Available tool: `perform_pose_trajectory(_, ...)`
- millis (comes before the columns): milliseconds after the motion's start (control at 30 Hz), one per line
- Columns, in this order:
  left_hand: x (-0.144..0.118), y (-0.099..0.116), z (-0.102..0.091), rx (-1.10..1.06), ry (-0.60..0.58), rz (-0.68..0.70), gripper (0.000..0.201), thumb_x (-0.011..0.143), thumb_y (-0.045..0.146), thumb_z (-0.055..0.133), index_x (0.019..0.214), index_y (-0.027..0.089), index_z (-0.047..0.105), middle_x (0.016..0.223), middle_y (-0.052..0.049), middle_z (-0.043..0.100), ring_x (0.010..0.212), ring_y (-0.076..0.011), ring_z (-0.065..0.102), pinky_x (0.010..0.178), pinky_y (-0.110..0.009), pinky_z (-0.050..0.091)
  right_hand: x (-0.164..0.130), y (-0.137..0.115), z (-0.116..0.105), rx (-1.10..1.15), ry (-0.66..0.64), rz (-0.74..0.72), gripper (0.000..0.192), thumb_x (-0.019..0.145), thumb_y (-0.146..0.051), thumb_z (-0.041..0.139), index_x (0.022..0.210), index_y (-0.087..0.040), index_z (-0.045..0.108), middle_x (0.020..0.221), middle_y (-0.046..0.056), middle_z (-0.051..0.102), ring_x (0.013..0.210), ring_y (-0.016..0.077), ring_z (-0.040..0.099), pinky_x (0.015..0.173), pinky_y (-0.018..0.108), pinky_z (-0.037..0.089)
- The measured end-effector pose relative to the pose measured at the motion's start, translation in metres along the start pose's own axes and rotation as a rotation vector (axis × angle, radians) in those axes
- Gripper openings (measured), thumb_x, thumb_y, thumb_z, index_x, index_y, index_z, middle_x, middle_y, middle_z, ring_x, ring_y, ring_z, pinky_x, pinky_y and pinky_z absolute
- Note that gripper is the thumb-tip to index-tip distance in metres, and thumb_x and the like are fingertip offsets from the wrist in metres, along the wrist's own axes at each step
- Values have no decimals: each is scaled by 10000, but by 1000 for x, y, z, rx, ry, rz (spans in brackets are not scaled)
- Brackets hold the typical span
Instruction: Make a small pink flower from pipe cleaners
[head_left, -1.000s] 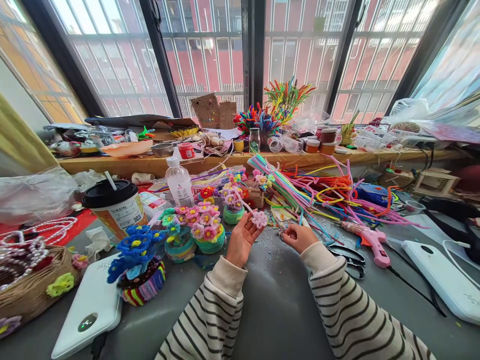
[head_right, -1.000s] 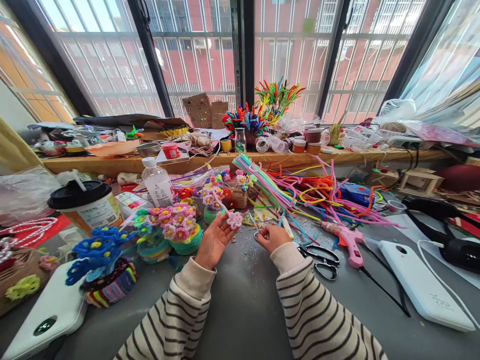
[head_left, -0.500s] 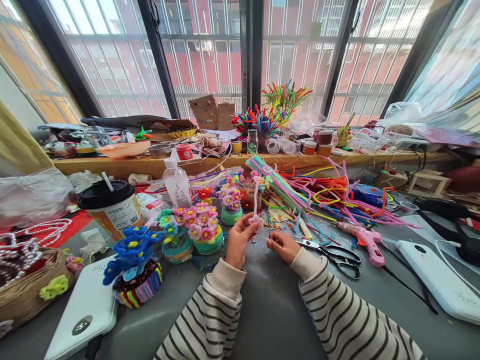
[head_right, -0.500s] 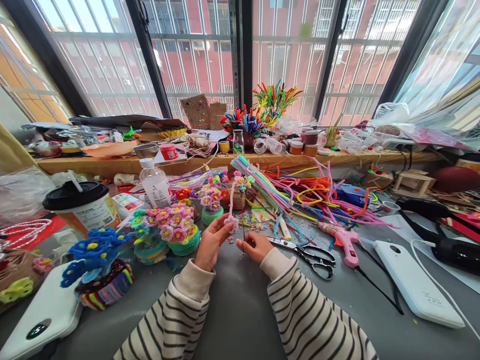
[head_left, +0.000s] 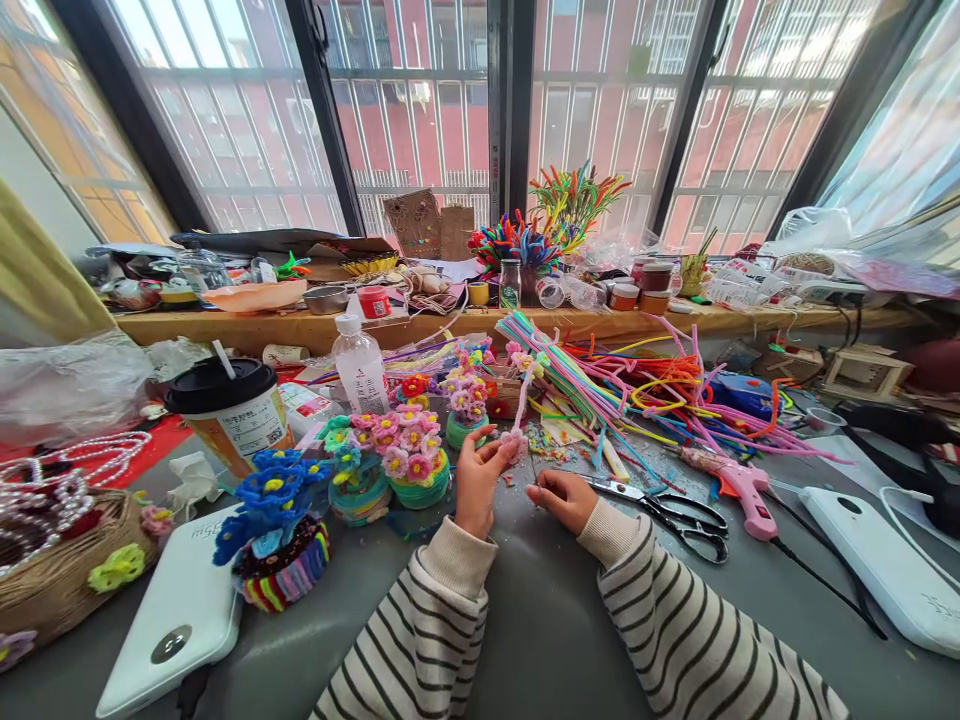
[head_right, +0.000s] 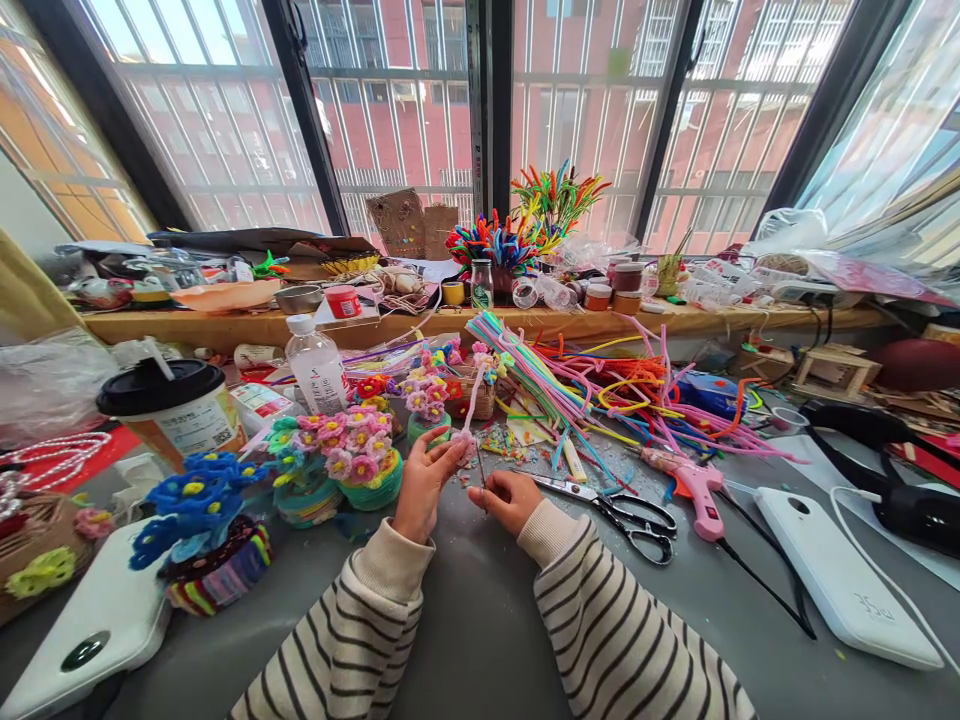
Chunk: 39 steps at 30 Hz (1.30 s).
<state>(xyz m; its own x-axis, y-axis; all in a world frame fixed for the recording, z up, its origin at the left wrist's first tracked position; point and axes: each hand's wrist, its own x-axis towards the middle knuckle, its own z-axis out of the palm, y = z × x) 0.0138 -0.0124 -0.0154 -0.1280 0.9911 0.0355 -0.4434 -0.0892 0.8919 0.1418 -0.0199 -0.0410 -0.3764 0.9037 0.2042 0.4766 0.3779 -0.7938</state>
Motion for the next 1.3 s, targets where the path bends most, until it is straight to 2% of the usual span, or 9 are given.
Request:
perform_pose_trajectory(267,2,-3,-1,23,20,33,417,567,207,627,912,166,396,762,-50,587,650,-111,570,570,-213,451,0,-3,2,36,63,47,338,642,-434,437,461,-178,309,408,-54,293,391,53,240,376,195,193)
perform_pose_trajectory(633,1,-5,-1,26,22,52,429,569,204,626,906,178,362,732,-36,584,645,-115,575,586,-238,460,-2,-5,2,60,2,-16,452,712,-524,294,501,-153,446,410,-33,350,395,67,323,403,201,253)
perform_pose_trajectory(867,4,-7,-3,13,25,86,453,570,209,623,923,179,340,740,-33,578,668,-115,573,601,-235,451,0,0,4,125,26,-6,454,696,-550,319,493,-158,425,403,-41,349,375,57,318,392,196,254)
perform_pose_trajectory(1067,1,-6,-1,47,11,84,426,574,221,617,906,183,354,706,-10,568,623,-98,565,570,-214,443,-1,1,5,211,-23,-5,516,684,-602,250,509,-158,445,384,-46,322,362,60,304,386,201,249)
perform_pose_trajectory(1300,1,-4,-1,29,27,94,425,566,213,621,894,182,353,694,-4,567,636,-100,565,587,-219,439,0,0,6,173,19,-16,453,692,-557,314,475,-169,402,385,-45,337,378,63,312,401,202,256)
